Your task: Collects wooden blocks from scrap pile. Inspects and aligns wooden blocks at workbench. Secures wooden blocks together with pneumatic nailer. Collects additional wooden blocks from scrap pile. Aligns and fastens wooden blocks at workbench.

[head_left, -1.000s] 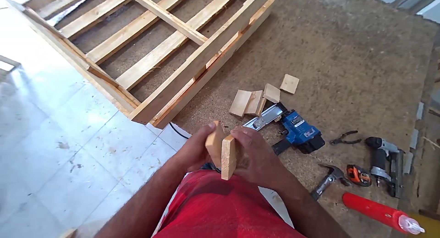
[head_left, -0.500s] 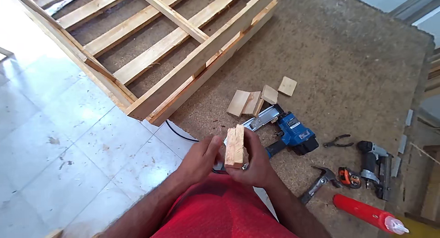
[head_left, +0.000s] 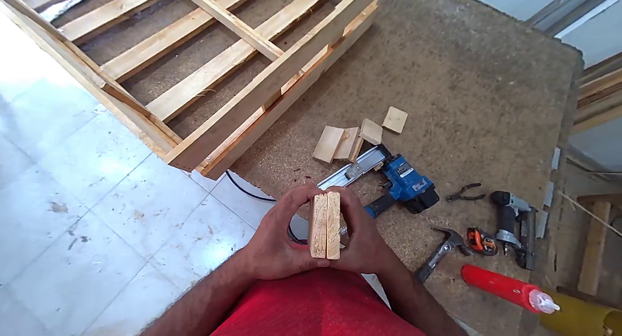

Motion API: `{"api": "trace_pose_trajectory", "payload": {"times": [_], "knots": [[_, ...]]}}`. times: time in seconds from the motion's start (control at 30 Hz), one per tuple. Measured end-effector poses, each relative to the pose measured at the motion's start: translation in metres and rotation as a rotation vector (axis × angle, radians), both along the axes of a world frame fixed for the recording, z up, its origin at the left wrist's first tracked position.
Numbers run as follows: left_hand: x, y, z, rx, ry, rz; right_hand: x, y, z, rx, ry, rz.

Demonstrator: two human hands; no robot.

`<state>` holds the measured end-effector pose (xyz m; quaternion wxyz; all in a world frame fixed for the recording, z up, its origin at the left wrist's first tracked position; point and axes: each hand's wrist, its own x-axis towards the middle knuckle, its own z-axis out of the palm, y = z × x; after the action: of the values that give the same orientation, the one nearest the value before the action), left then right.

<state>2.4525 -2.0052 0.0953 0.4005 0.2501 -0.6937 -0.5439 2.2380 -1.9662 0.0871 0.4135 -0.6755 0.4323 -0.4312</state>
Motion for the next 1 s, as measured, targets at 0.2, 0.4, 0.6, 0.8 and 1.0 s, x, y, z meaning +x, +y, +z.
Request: {"api": "trace_pose_trajectory", "payload": {"times": [0.2,0.4,0.6,0.8,1.0], "knots": [[0.000,0.002,-0.002,-0.055,-0.014,0.017,0.000,0.003,0.003,-0.008,0.047,-0.003],[0.002,0.004,-0.003,-0.060,-0.007,0.021,0.003,0.004,0.003,-0.022,0.080,0.003],[0.003,0.003,-0.003,-0.085,-0.078,0.036,0.004,0.006,0.004,-0.013,0.097,-0.001],[0.005,0.002,-0.011,-0.051,-0.095,0.072,0.009,0.006,0.001,0.049,0.104,0.011],[0.023,-0.034,-0.027,0.087,-0.083,0.279,-0.006,-0.036,-0.032,0.259,0.059,-0.123]]}}
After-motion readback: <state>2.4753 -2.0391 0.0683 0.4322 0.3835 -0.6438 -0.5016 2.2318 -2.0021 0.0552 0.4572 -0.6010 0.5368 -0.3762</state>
